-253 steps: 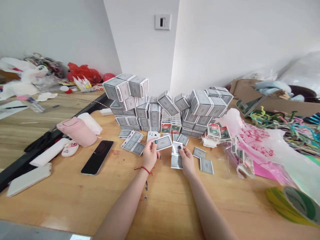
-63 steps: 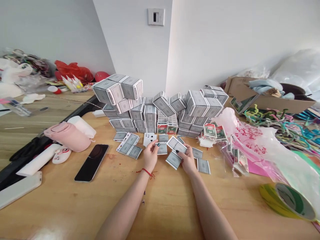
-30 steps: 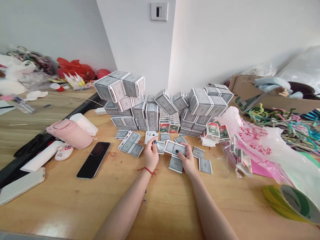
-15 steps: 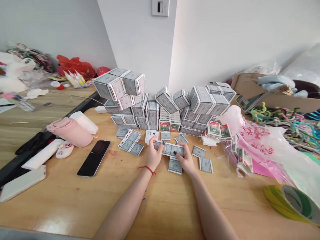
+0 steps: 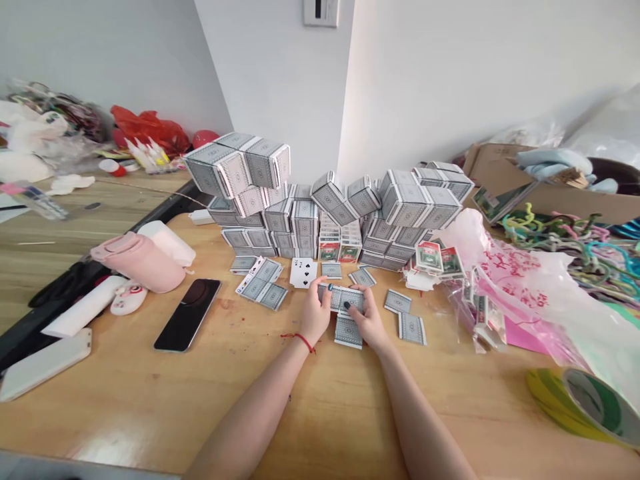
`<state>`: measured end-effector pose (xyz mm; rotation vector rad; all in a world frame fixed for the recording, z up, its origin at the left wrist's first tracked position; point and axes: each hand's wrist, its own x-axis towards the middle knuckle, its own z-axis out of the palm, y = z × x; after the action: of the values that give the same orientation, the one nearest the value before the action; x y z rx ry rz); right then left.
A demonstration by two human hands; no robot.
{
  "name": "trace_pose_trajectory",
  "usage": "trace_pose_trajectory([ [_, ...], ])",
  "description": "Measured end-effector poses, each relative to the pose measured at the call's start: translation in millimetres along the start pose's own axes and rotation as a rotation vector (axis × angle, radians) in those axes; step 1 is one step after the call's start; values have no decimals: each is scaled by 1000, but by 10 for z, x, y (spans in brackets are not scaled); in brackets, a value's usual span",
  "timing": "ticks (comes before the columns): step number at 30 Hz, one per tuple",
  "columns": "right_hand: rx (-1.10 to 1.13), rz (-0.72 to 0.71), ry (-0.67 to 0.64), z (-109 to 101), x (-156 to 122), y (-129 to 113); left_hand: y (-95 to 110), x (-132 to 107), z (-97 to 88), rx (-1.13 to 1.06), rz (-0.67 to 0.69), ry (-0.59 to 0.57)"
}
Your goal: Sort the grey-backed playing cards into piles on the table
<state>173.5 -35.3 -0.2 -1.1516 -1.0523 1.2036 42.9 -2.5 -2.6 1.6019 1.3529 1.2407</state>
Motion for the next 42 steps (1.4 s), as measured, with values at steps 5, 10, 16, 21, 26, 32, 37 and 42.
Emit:
trace_pose_trajectory([
  [5,-4,-50,29,-17,29,33,28,7,-30,-135,24,-74],
  [10,31,-84,115,-12,50,44,40,47,-51,-293,-89,-149],
  [16,76,-43,112,-4,58,77,21,62,-39,-240,-153,-173],
  [21,65,-74,222,12,82,154,-18,52,1,-260,-168,-132],
  [26,95,-76,245,46,80,148,-24,10,41,-270,-175,-116],
  [32,191,20,212,45,70,96,25,-31,69,-184,-98,-74],
  [37,282,66,244,43,73,67,92,-29,69,-273,-156,-102],
  [42,380,101,313,6,119,88,126,-42,44,-412,-136,-190],
])
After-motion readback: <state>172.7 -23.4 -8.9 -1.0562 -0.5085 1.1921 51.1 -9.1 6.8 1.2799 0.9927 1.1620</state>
